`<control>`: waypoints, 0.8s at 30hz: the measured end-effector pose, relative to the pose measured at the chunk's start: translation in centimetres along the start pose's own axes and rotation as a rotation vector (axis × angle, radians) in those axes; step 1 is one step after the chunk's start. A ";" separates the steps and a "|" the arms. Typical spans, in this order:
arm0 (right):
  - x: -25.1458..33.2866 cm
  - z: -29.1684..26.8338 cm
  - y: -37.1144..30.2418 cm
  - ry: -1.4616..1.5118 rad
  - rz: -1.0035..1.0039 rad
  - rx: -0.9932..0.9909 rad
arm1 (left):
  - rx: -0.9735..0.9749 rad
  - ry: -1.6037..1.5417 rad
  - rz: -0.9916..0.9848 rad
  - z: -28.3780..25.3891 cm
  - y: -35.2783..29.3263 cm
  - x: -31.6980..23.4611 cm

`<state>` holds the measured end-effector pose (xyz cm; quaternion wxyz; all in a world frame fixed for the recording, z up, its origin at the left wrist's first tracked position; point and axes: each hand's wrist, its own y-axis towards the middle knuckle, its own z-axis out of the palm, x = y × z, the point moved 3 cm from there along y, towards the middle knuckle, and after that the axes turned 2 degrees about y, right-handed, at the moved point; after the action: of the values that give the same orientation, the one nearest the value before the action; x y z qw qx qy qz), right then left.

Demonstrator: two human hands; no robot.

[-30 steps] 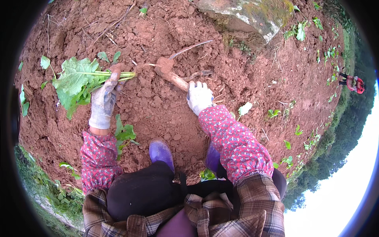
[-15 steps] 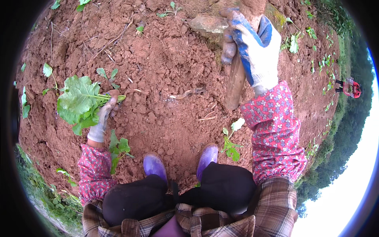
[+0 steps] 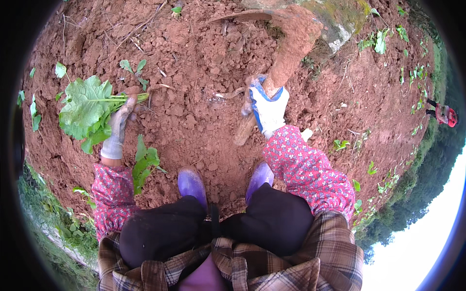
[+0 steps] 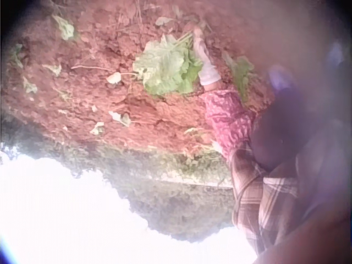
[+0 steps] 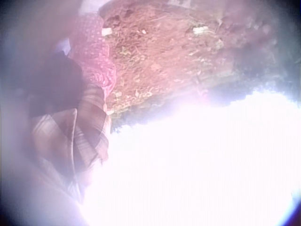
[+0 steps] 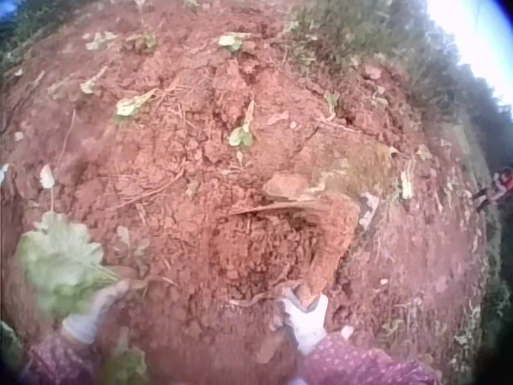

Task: The person uses a small hand hoe to dig holes in reddish soil and plants small green seedlings one by one. They cover the roots with soil and pat the ground around each seedling to secure it in place.

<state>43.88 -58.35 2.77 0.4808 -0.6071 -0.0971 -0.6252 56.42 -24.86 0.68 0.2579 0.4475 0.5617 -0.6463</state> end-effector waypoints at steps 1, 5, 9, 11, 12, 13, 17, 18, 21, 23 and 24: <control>0.1 -0.2 -1.2 -0.006 0.034 0.021 | -0.006 -0.024 -0.016 0.2 0.1 0.1; 0.8 -1.1 -5.0 0.073 0.215 0.158 | -0.006 0.033 0.052 1.2 0.1 -0.7; 3.5 -1.0 -6.0 -0.092 0.272 0.238 | 0.008 0.027 0.056 1.3 0.0 -1.2; 6.9 -0.5 -5.6 -0.354 -0.135 0.180 | -0.070 0.077 0.006 0.6 -0.5 -0.8; 8.6 -0.4 -5.4 -0.364 -0.318 0.081 | -0.033 0.086 0.080 0.3 -0.9 -0.9; 9.9 -0.3 -5.4 -0.407 -0.459 0.036 | -0.036 0.126 0.101 -0.1 -1.2 -0.7; 9.1 0.0 -4.7 -0.260 -0.365 0.257 | 0.003 -0.045 -0.069 -1.0 -0.5 0.4; 7.4 -0.5 -4.6 -0.601 -0.197 0.220 | -0.070 -0.019 -0.012 -1.4 -0.5 0.3; 0.4 -2.3 -3.7 -0.686 0.463 0.199 | -0.169 0.143 0.169 -2.0 -0.3 -0.7; -0.8 -4.1 -4.0 -0.290 0.635 0.026 | -0.170 -0.006 0.153 -2.0 -0.2 -0.9; -0.3 -4.6 -4.2 -0.311 0.602 0.060 | -0.167 0.017 0.148 -2.0 -0.5 -1.2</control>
<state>37.73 -59.24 3.37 0.6408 -0.6821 -0.0041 -0.3522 57.18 -23.00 2.05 0.3364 0.4702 0.5812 -0.5727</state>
